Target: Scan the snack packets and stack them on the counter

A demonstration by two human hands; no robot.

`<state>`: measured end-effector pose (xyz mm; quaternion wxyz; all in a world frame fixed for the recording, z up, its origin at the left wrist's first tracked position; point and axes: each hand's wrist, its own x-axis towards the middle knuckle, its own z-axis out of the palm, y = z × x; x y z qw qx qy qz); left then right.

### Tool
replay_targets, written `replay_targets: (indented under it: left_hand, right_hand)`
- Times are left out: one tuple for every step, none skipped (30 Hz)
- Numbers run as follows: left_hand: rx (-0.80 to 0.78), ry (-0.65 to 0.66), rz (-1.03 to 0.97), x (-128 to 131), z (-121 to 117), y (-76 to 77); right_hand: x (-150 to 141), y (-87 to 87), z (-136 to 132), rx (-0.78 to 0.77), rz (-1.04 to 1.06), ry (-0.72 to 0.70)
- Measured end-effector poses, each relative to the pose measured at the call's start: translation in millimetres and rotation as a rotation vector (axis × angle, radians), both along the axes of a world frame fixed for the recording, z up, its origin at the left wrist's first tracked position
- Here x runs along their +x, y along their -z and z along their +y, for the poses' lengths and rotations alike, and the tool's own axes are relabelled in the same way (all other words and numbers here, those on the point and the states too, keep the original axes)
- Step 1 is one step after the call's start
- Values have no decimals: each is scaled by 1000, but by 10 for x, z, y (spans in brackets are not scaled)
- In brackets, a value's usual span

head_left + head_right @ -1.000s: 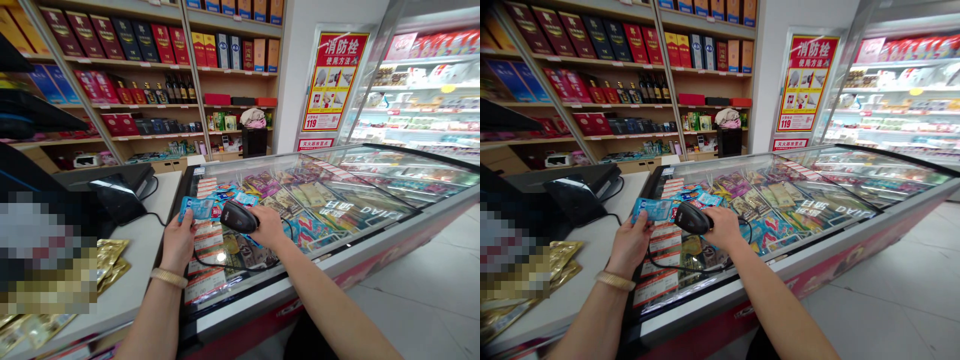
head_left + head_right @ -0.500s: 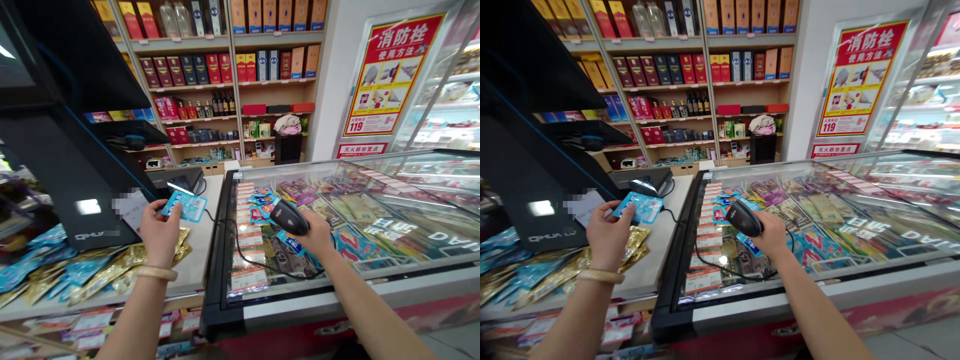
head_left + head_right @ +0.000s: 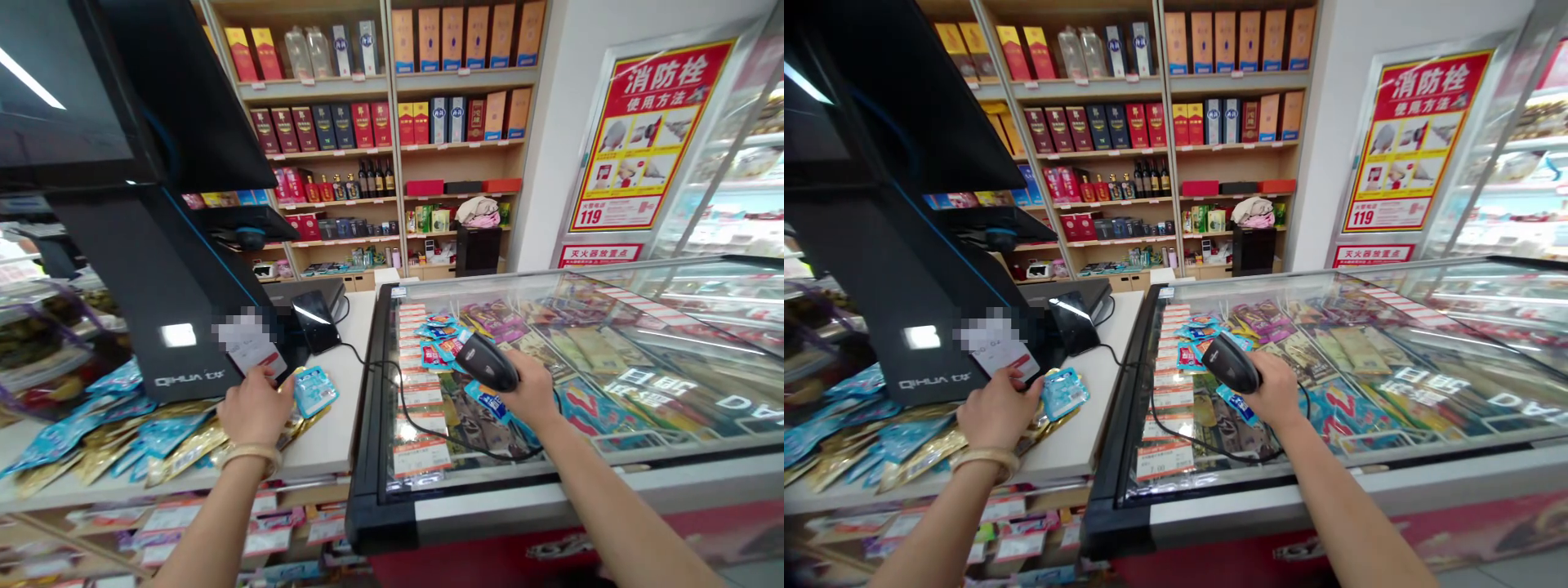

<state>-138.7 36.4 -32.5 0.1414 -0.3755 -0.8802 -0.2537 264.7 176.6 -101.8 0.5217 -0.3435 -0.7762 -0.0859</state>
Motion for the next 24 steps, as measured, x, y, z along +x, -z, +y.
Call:
replay_targets:
  left_hand:
    - [-5, 4, 37, 25, -7, 0]
    - [-6, 6, 69, 46, -13, 1]
    - [-2, 7, 97, 61, -18, 1]
    - [6, 7, 115, 72, -23, -1]
    - [21, 5, 123, 79, -27, -7]
    - [48, -2, 124, 86, -32, -20]
    - [87, -10, 126, 96, -37, -40]
    - [138, -22, 133, 112, -39, -68]
    - [196, -29, 145, 138, -37, -105]
    - [263, -30, 163, 178, -27, -149]
    - [333, -12, 183, 234, -9, -197]
    - [407, 35, 203, 309, 21, -246]
    - [476, 118, 219, 404, 63, -293]
    - [541, 229, 229, 520, 117, -331]
    - [590, 359, 228, 655, 182, -357]
    - [617, 492, 215, 806, 257, -367]
    - [612, 621, 187, 967, 340, -358]
    - [578, 734, 146, 1132, 429, -329]
    - [513, 839, 95, 1297, 521, -279]
    - [431, 937, 47, 1454, 613, -213]
    - [326, 1035, 13, 1600, 701, -133]
    - [211, 1129, 3, 1731, 783, -45]
    - [95, 1215, 19, 1847, 855, 43]
    - [-18, 1289, 58, 1948, 917, 126]
  right_hand:
    - [1, 5, 5, 5, 0, 3]
    - [2, 8, 9, 9, 1, 3]
    - [1, 8, 12, 13, 2, 2]
    - [0, 5, 13, 15, 2, -2]
    - [-4, -3, 11, 17, 3, -7]
    - [-8, -14, 6, 17, 9, -8]
    - [-14, -30, -2, 18, 19, -7]
    - [-20, -49, -11, 19, 33, -6]
    - [-26, -69, -21, 22, 52, -5]
    - [-31, -88, -29, 21, 71, -4]
    - [-34, -106, -35, 18, 92, -1]
    - [-35, -122, -38, 14, 112, 5]
    - [-33, -133, -38, 10, 131, 15]
    - [-30, -142, -35, 8, 151, 27]
    - [-25, -148, -31, 7, 170, 38]
    - [-20, -153, -27, 7, 191, 48]
    - [-15, -158, -23, 9, 215, 57]
    - [-12, -164, -21, 9, 239, 65]
    - [-9, -172, -20, 9, 262, 71]
    - [-7, -180, -19, 11, 282, 76]
    - [-6, -189, -19, 14, 297, 77]
    - [-6, -198, -19, 17, 307, 76]
    - [-5, -207, -18, 16, 313, 76]
    - [-5, -215, -17, 11, 317, 76]
